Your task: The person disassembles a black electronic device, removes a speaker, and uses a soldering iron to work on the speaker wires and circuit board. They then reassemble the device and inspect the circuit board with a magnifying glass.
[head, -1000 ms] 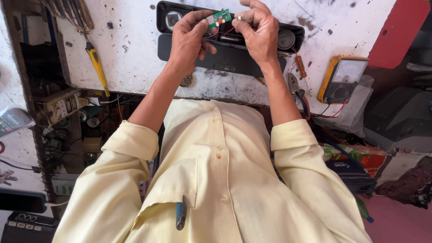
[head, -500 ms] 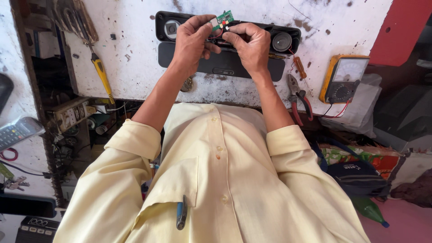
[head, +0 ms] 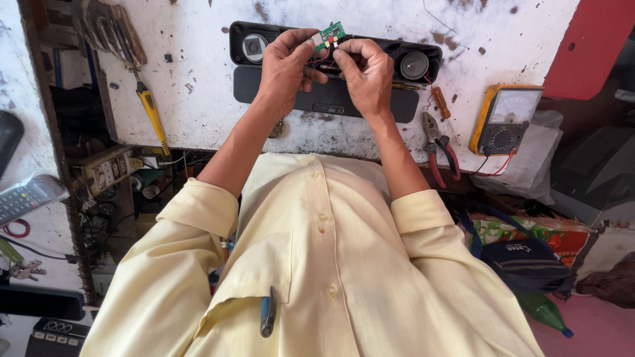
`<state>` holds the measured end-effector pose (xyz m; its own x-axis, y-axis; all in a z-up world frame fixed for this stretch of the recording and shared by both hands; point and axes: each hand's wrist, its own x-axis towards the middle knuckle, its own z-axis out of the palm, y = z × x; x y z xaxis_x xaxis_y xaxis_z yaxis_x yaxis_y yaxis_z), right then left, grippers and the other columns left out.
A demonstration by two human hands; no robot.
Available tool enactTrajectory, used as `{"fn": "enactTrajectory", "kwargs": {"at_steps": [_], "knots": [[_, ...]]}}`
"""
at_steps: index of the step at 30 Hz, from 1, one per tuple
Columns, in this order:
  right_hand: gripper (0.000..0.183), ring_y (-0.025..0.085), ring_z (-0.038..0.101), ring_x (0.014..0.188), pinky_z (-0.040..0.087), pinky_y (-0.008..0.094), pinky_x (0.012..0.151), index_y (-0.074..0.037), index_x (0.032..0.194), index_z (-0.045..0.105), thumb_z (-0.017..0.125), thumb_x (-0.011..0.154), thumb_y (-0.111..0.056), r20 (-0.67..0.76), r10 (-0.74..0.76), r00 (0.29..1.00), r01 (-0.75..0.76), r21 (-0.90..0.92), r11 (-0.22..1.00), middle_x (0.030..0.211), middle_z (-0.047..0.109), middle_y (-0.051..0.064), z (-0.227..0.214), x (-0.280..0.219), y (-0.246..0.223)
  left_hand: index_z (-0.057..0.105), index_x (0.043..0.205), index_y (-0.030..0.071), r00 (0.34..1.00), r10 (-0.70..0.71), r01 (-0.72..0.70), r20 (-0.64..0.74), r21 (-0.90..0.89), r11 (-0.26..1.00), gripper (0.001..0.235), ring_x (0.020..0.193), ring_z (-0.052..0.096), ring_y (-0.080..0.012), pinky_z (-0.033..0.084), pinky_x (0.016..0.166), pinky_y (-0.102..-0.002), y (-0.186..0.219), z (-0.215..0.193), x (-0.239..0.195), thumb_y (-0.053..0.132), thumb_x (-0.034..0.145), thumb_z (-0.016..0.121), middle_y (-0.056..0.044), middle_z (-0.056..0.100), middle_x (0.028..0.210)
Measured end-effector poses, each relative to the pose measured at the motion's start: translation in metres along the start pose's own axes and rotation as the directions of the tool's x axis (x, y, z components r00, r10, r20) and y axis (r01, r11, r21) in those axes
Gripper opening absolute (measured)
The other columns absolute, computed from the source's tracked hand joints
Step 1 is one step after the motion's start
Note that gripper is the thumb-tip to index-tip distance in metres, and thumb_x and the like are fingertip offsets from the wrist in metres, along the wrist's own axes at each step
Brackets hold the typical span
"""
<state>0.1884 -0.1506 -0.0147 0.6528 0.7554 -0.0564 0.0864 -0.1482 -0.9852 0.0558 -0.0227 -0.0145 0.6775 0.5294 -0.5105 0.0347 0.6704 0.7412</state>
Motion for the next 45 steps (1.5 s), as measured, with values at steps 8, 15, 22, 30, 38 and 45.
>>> {"fn": "enactTrajectory", "kwargs": {"at_steps": [8, 15, 22, 30, 38, 45], "knots": [[0.012, 0.007, 0.064, 0.083, 0.055, 0.024, 0.074, 0.001, 0.102, 0.071, 0.071, 0.102, -0.010, -0.021, -0.071, 0.997, 0.072, 0.052, 0.996, 0.097, 0.071, 0.004, 0.007, -0.003, 0.006, 0.062, 0.128, 0.001, 0.999, -0.032, 0.031, -0.004, -0.095, 0.995, 0.026, 0.062, 0.074, -0.0158, 0.051, 0.044, -0.022, -0.006, 0.004, 0.001, 0.011, 0.104, 0.059, -0.012, 0.076, 0.098], [0.011, 0.006, 0.061, 0.075, 0.053, 0.024, 0.067, 0.000, 0.102, 0.069, 0.070, 0.102, -0.011, -0.031, 0.006, 0.999, -0.005, 0.054, 0.999, 0.088, 0.071, 0.002, 0.008, -0.001, 0.004, 0.062, 0.125, 0.000, 0.999, -0.050, 0.047, -0.021, -0.147, 0.988, 0.025, 0.061, 0.073, -0.0166, 0.051, 0.043, -0.022, -0.006, 0.005, 0.003, 0.011, 0.102, 0.061, -0.013, 0.077, 0.098], [0.008, 0.020, 0.068, 0.086, 0.056, 0.034, 0.073, -0.004, 0.104, 0.070, 0.073, 0.097, -0.003, -0.012, -0.344, 0.939, 0.298, -0.471, 0.830, 0.097, 0.068, 0.008, 0.010, -0.008, -0.019, 0.062, 0.124, -0.002, 0.999, 0.014, -0.016, -0.040, -0.049, 0.999, 0.025, 0.061, 0.074, -0.0160, 0.050, 0.043, -0.022, 0.000, 0.003, 0.001, 0.012, 0.103, 0.060, -0.013, 0.077, 0.097], [0.012, 0.027, 0.066, 0.087, 0.054, 0.040, 0.075, -0.004, 0.099, 0.070, 0.077, 0.090, -0.002, -0.007, -0.382, 0.924, 0.308, -0.577, 0.756, 0.093, 0.066, 0.009, 0.014, -0.007, -0.028, 0.063, 0.125, -0.004, 0.995, 0.104, -0.104, 0.002, 0.075, 0.992, 0.026, 0.064, 0.075, -0.0146, 0.053, 0.046, -0.023, 0.002, 0.005, -0.001, 0.010, 0.104, 0.059, -0.012, 0.076, 0.096], [0.010, 0.028, 0.062, 0.079, 0.051, 0.043, 0.071, -0.004, 0.091, 0.067, 0.077, 0.089, -0.004, 0.003, -0.317, 0.949, 0.250, -0.622, 0.742, 0.084, 0.063, 0.009, 0.013, -0.008, -0.029, 0.064, 0.120, -0.005, 0.981, 0.187, -0.192, 0.041, 0.237, 0.952, 0.022, 0.062, 0.073, -0.0114, 0.053, 0.046, -0.023, 0.005, 0.009, -0.003, 0.007, 0.103, 0.062, -0.010, 0.076, 0.091], [0.010, 0.032, 0.063, 0.083, 0.052, 0.045, 0.075, -0.003, 0.090, 0.066, 0.076, 0.090, -0.006, 0.097, -0.315, 0.944, 0.290, -0.697, 0.656, 0.086, 0.064, 0.011, 0.013, -0.008, -0.032, 0.069, 0.121, -0.004, 0.972, 0.220, -0.234, 0.081, 0.333, 0.913, 0.023, 0.062, 0.072, -0.0104, 0.058, 0.052, -0.025, 0.006, 0.005, -0.003, 0.005, 0.101, 0.062, -0.008, 0.074, 0.083]]}}
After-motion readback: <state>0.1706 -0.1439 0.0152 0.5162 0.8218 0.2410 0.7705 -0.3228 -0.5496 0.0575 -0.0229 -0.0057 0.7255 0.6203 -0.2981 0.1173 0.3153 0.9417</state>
